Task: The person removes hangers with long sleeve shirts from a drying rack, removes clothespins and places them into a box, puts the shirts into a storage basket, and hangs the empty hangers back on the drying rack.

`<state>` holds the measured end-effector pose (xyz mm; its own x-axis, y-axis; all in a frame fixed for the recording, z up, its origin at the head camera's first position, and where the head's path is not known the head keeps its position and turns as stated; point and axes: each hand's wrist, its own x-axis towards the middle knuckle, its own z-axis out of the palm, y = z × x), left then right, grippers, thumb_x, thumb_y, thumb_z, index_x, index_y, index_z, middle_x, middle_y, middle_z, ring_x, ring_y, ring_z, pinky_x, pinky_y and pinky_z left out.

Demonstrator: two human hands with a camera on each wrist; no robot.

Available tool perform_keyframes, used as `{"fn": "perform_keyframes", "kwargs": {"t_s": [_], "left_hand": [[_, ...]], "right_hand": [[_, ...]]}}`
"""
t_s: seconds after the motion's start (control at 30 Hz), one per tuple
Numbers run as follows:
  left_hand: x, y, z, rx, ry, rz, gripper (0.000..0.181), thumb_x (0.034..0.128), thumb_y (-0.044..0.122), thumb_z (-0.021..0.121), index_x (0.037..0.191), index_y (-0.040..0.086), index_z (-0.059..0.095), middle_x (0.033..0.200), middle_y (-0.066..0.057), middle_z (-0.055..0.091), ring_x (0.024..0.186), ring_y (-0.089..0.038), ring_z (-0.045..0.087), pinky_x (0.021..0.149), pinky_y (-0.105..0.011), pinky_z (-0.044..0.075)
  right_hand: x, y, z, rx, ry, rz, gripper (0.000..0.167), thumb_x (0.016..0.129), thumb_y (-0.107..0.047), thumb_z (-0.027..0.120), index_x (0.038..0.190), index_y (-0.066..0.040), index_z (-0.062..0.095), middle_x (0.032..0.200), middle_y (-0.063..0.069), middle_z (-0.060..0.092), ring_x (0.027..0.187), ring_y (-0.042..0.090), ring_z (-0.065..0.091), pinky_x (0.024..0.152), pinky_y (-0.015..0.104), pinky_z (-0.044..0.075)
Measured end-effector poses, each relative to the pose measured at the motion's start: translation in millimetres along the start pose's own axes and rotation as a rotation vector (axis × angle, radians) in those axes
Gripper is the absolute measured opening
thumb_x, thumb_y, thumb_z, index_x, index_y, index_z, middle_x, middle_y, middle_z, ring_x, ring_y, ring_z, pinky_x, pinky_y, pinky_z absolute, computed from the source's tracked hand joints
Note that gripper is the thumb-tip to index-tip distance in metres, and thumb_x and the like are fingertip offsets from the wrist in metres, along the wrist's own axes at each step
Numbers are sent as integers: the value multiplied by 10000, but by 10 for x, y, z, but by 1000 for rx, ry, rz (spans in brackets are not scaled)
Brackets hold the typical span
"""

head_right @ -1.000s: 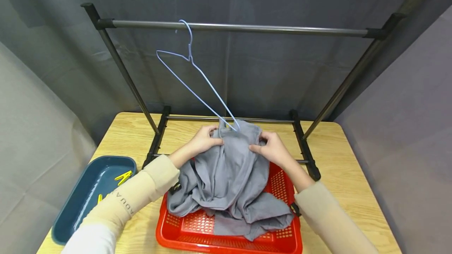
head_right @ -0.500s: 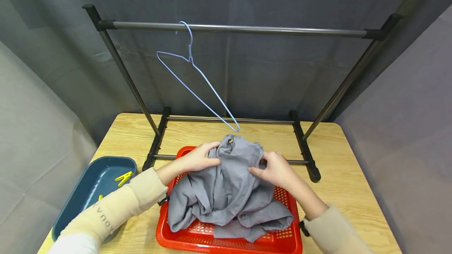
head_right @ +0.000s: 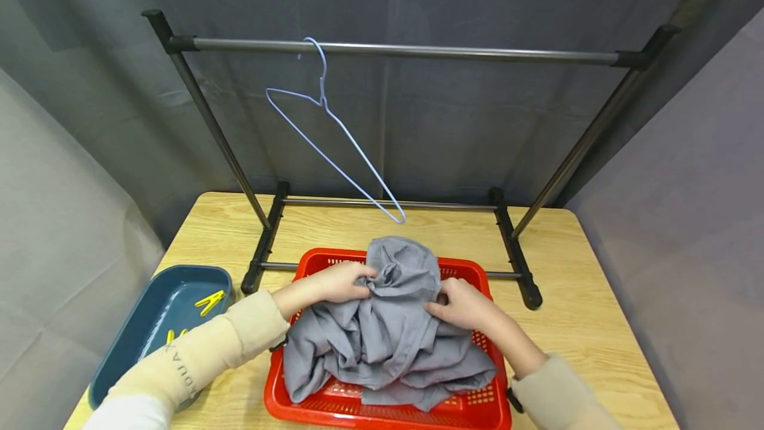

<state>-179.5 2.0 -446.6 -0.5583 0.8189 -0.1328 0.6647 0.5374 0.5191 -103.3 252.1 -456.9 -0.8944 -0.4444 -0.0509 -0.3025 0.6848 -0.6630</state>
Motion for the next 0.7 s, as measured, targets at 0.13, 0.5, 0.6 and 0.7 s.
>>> {"fn": "perform_keyframes", "kwargs": {"t_s": [0.13,0.5,0.6,0.7], "left_hand": [[-2,10,56,78,-40,-50,210,819,81,592,1022,75,646,1004,-64,648,932,-191,600,819,-289,448],[9,-11,121,91,-95,-156,236,897,147,522,1095,127,649,1104,-54,641,1038,-199,588,874,-304,440],[10,-56,84,24,-78,-113,189,899,151,513,1011,71,643,1033,-85,639,976,-202,587,848,-301,434],[12,-119,25,-101,-52,-111,184,909,168,508,992,40,610,1000,-91,614,928,-193,560,820,-291,419]], "right_hand": [[-3,52,44,30,-79,-5,121,851,-157,616,842,-41,650,725,-36,592,603,29,455,560,210,389],[-15,183,93,65,-205,16,264,895,-197,557,1063,-5,621,963,38,627,796,76,528,708,261,444],[-22,211,17,94,-259,31,346,905,-228,544,1155,9,570,1053,58,602,892,132,534,799,319,448],[-18,218,-121,131,-305,79,416,904,-252,546,1207,33,523,1109,93,575,966,205,526,853,396,431]]}}
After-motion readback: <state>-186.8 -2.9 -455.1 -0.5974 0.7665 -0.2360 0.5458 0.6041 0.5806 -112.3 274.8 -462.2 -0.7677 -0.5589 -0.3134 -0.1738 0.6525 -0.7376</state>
